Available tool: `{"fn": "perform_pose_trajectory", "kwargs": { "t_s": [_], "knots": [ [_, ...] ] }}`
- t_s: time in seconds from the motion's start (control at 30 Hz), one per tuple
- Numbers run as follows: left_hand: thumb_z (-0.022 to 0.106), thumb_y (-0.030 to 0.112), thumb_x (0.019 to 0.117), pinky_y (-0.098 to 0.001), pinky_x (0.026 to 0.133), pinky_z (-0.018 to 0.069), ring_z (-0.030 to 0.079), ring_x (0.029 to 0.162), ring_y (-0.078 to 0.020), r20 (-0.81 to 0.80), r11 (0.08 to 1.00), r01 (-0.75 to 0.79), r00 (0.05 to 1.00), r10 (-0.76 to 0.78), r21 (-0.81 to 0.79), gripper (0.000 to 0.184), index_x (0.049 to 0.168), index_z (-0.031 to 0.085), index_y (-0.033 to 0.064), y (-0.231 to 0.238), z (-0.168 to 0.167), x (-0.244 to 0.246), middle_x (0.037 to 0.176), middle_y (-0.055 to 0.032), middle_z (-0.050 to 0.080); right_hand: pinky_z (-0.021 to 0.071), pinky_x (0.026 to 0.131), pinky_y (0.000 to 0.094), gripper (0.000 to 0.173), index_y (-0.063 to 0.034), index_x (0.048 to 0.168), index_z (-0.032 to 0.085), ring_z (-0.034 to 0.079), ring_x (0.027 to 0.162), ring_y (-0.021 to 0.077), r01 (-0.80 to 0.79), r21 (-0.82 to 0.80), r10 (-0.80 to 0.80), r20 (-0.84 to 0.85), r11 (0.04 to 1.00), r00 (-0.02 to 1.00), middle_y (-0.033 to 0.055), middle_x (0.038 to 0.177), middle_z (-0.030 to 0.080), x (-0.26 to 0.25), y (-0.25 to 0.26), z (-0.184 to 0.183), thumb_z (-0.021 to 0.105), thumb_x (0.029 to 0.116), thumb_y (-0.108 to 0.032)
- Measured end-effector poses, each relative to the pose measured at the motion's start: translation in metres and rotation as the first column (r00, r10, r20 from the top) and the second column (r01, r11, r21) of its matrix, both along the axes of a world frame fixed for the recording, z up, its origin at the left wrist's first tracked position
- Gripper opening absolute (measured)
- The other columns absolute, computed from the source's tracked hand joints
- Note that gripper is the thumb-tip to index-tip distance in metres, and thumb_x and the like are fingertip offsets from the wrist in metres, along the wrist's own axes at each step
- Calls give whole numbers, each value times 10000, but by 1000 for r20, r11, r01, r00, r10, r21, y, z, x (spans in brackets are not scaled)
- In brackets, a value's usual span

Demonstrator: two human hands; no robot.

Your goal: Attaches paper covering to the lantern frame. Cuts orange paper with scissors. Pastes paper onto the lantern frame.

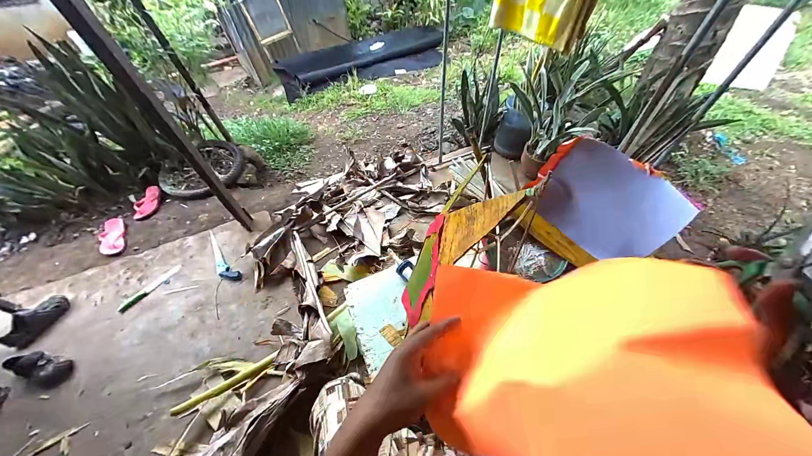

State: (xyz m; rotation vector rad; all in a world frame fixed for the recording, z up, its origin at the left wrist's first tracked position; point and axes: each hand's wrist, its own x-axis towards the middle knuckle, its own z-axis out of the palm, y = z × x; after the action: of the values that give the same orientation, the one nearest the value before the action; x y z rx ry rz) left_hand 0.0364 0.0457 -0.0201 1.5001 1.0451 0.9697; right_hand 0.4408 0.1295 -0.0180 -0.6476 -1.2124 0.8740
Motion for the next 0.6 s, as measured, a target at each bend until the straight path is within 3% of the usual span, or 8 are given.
{"fn": "perform_pose_trajectory", "kwargs": {
  "t_s": [0.07, 0.13, 0.27, 0.43, 0.5, 0.6],
  "knots": [
    [708, 43, 870, -377, 1027, 517, 587, 1230, -226, -265, 993, -114, 957, 121, 42, 643, 1484, 517, 76, 11, -17, 5, 1401, -184, 545, 598, 663, 235, 625, -162, 1352, 479, 731, 781, 92, 103, -59, -99, 74, 993, 992, -47, 1072, 765, 16, 0, 2, 598, 949, -625],
    [711, 59, 878, -412, 1057, 498, 581, 1255, -268, -374, 985, -160, 912, 170, 59, 638, 1485, 519, 78, 13, -28, 8, 1403, -202, 551, 586, 629, 220, 646, -142, 1357, 448, 720, 737, 82, 177, -79, -168, 111, 981, 979, -55, 1039, 765, 24, -3, 0, 606, 951, -619],
    [766, 85, 848, -421, 1069, 491, 560, 1282, -281, -367, 986, -162, 921, 134, -44, 698, 1497, 509, 90, 10, -42, 8, 1432, -216, 514, 573, 652, 195, 676, -37, 1354, 407, 690, 729, 39, 243, -67, -216, 274, 968, 937, -61, 1026, 746, 8, -10, -13, 633, 968, -544],
    [829, 127, 804, -415, 1042, 511, 488, 1346, -311, -366, 963, -238, 913, 177, -128, 749, 1486, 520, 124, 12, -51, 8, 1529, -244, 359, 593, 752, 229, 570, -6, 1303, 519, 705, 940, 59, 91, -127, -25, 444, 988, 896, -6, 1122, 733, -60, -13, -49, 721, 920, -378],
    [779, 185, 872, -395, 1059, 499, 475, 1364, -289, -349, 962, -247, 917, 195, -113, 646, 1469, 540, 117, 13, -55, 9, 1537, -227, 364, 611, 793, 272, 606, 58, 1285, 536, 711, 984, 110, 91, -148, -15, 451, 985, 892, 86, 1160, 720, -85, -8, -73, 762, 880, -332],
    [639, 215, 987, -379, 1084, 473, 464, 1376, -279, -339, 960, -269, 913, 228, -78, 491, 1456, 555, 95, 11, -60, 17, 1537, -234, 368, 584, 802, 265, 534, 71, 1259, 544, 695, 961, 100, 89, -150, -19, 414, 985, 910, 125, 1199, 709, -111, 5, -105, 753, 880, -242]
  ]
}}
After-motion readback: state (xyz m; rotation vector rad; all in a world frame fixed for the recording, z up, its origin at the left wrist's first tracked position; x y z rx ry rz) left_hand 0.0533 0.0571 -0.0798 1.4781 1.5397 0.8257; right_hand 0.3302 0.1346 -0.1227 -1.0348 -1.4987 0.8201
